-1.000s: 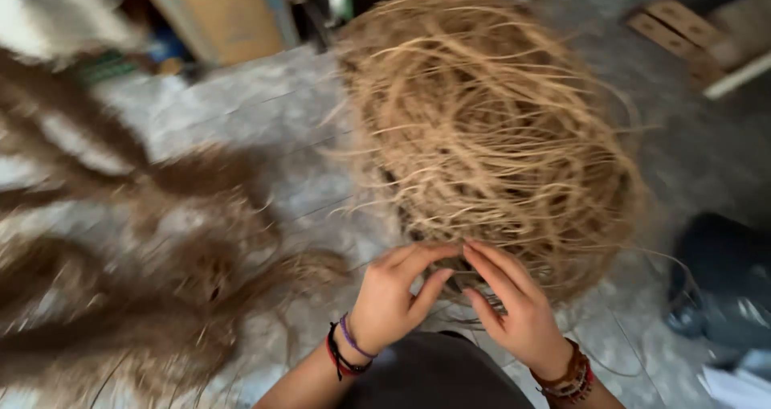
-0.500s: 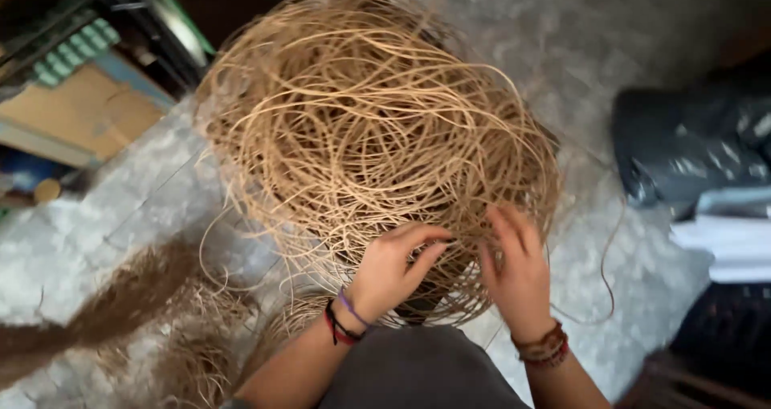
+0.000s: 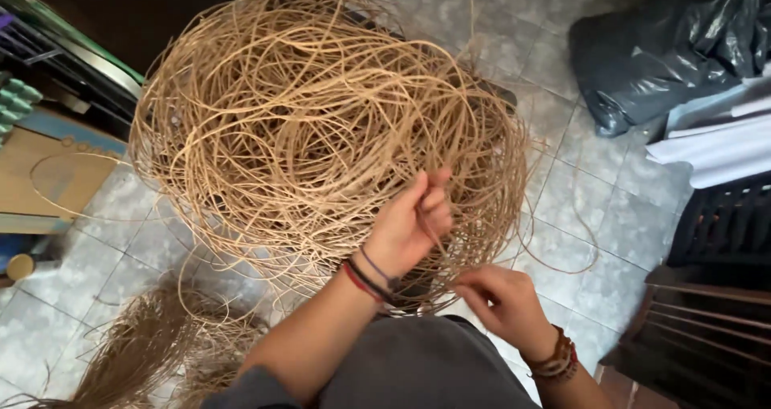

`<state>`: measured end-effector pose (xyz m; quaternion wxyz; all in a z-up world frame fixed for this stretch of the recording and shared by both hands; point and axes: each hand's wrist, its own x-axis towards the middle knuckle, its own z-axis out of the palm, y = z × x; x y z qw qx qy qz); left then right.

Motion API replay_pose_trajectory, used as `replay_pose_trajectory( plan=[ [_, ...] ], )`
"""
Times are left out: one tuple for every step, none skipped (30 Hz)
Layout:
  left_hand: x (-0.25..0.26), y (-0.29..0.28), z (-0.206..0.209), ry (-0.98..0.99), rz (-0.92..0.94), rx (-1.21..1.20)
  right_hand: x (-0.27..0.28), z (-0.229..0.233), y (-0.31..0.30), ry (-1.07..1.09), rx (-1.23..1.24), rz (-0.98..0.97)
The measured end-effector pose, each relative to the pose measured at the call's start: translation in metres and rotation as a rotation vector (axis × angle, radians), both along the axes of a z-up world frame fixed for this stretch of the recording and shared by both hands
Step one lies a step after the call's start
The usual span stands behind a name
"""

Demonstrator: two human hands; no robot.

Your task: Tying and weaving natural fiber strands onto a circular frame to create a decorative furniture item

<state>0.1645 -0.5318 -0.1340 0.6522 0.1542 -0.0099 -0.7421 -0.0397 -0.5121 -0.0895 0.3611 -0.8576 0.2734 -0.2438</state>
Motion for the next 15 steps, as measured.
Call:
replay_pose_trajectory(
  plan=[
    [0.000,0.009,0.016,0.001,0.001,-0.001,-0.008,-0.004,0.002,0.001,-0.001,0.001],
    [0.001,0.016,0.032,-0.320,-0.091,-0.073,-0.015,-0.009,0.001,-0.113,0.106,-0.130],
    [0.003,0.025,0.048,-0.641,-0.181,-0.143,-0.021,-0.013,0.001,-0.226,0.214,-0.260],
    [0.002,0.034,0.054,-0.646,-0.175,-0.143,-0.017,-0.004,-0.007,-0.230,0.212,-0.253],
    [0.001,0.042,0.061,-0.897,-0.282,-0.163,-0.013,0.005,-0.014,-0.182,0.348,-0.264],
    [-0.001,0.051,0.067,-1.146,-0.394,-0.181,-0.009,0.013,-0.020,-0.133,0.483,-0.275],
    [-0.004,0.053,0.070,-1.152,-0.391,-0.179,-0.004,0.002,-0.025,-0.137,0.482,-0.271],
    [-0.009,0.056,0.072,-1.393,-0.426,-0.208,0.000,-0.009,-0.029,-0.168,0.650,-0.204],
    [-0.013,0.059,0.075,-1.635,-0.461,-0.234,0.005,-0.020,-0.033,-0.198,0.818,-0.137],
    [-0.016,0.064,0.060,-1.640,-0.450,-0.230,0.017,-0.008,-0.036,-0.197,0.814,-0.127],
    [-0.018,0.069,0.046,-1.761,-0.423,-0.389,0.030,0.005,-0.038,-0.242,0.940,-0.061],
    [-0.020,0.073,0.031,-1.880,-0.391,-0.549,0.043,0.018,-0.041,-0.284,1.066,0.011],
    [-0.019,0.076,0.028,-1.888,-0.377,-0.540,0.045,0.015,-0.044,-0.280,1.062,0.026],
    [-0.017,0.080,0.025,-1.974,-0.412,-0.567,0.047,0.012,-0.045,-0.363,1.184,-0.007],
    [-0.015,0.083,0.022,-2.059,-0.449,-0.593,0.050,0.008,-0.047,-0.446,1.305,-0.042]
  ],
)
